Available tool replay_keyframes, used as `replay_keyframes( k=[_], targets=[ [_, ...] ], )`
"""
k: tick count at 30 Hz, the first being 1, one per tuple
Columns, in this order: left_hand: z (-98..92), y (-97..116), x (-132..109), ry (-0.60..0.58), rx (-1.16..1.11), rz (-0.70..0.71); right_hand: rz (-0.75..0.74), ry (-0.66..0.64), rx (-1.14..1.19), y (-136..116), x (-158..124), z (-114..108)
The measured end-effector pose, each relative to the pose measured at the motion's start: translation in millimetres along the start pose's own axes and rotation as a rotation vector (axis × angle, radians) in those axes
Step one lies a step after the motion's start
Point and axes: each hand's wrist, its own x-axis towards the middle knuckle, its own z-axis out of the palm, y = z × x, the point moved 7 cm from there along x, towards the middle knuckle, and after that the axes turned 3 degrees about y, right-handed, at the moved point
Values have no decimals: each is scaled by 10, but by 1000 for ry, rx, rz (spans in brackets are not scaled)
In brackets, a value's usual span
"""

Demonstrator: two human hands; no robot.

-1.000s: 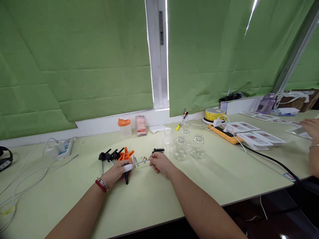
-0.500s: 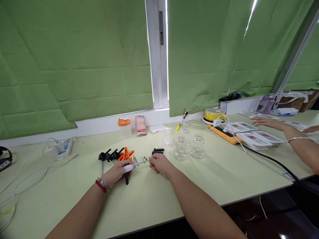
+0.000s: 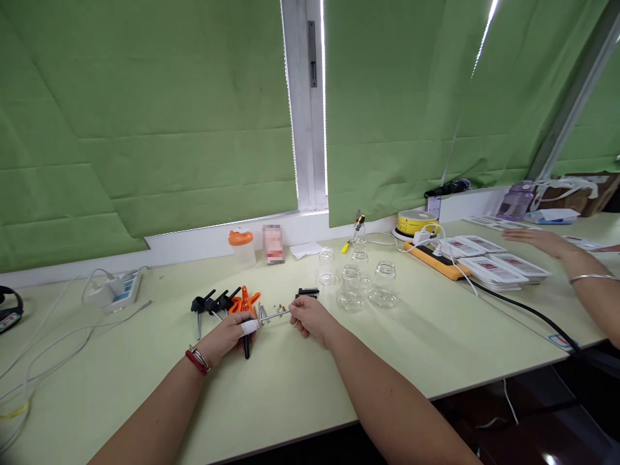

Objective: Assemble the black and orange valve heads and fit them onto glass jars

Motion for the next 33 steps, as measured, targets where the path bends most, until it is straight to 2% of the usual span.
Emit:
replay_keyframes(
  k=[15, 23, 33],
  targets=[
    [3, -13, 11, -18, 14, 9, 20, 22, -48, -51, -58, 34],
    [-4, -9, 11, -2, 43, 4, 15, 11, 30, -26, -13, 11],
    [1, -5, 2, -2, 8, -5, 27, 19, -29, -49, -64, 24]
  ],
)
